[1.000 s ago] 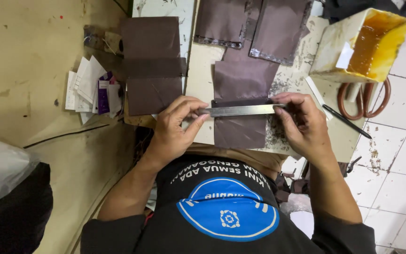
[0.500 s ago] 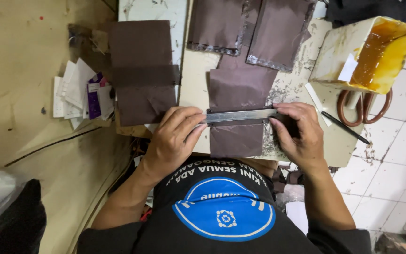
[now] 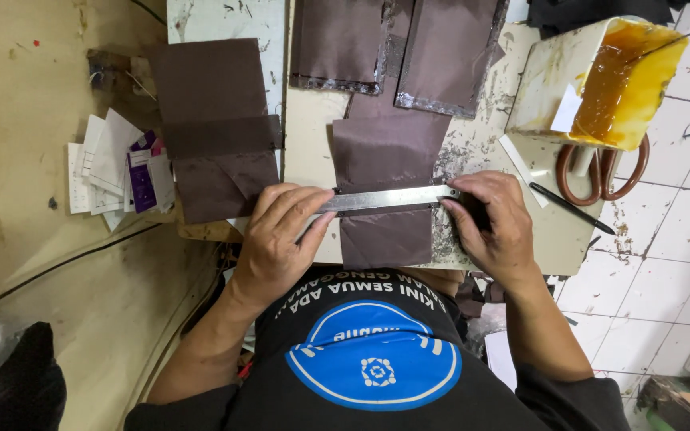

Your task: The person repeatedly folds small brown fabric pieces on a workbench. They use a metal ruler to align and crease the folds, then place the folded pieces into a pile. The process is repeated for multiple pieces throughout the clip.

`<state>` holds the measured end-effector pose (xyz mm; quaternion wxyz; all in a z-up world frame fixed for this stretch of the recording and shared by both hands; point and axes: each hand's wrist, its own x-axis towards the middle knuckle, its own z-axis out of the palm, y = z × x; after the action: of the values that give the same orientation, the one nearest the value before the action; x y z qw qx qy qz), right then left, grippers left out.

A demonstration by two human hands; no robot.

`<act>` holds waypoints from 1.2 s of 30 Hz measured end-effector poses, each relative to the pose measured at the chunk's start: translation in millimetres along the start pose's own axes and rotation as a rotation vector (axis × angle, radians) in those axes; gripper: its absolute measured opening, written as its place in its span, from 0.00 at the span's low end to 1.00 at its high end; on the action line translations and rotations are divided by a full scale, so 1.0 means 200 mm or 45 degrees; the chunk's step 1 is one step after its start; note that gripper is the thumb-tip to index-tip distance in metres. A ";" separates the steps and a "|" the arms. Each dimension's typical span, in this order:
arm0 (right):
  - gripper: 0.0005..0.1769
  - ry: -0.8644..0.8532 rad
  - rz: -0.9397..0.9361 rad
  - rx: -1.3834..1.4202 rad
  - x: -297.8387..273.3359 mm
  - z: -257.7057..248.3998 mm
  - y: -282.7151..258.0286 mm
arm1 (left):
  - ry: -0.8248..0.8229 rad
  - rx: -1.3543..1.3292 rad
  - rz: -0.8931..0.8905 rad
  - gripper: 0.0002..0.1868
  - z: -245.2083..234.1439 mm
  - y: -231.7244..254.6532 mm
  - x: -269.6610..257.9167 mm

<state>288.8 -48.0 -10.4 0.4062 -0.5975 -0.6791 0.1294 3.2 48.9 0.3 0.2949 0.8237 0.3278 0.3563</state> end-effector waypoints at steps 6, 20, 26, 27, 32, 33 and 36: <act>0.13 -0.024 -0.015 -0.019 0.00 -0.01 -0.02 | 0.058 -0.009 -0.001 0.15 0.02 -0.03 -0.02; 0.14 -0.048 -0.012 -0.077 0.00 -0.01 -0.03 | 0.094 -0.128 -0.018 0.17 0.02 -0.05 -0.04; 0.14 -0.010 -0.011 -0.051 0.00 0.00 -0.02 | 0.072 -0.106 0.010 0.17 0.01 -0.03 -0.02; 0.14 -0.002 -0.023 -0.035 0.00 0.00 -0.02 | 0.063 -0.103 -0.001 0.17 0.00 -0.04 -0.02; 0.13 0.011 -0.026 -0.029 0.00 0.00 -0.01 | 0.050 -0.119 -0.016 0.17 0.00 -0.03 -0.02; 0.13 0.006 -0.032 -0.031 0.01 0.00 -0.02 | 0.052 -0.116 -0.014 0.17 0.00 -0.03 -0.02; 0.13 0.012 -0.040 -0.024 0.00 0.00 -0.01 | 0.053 -0.128 -0.010 0.18 -0.01 -0.02 -0.01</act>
<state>287.4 -47.4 -9.3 0.4056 -0.5913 -0.6876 0.1140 0.0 50.4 -2.5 0.3305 0.7990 0.3188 0.3883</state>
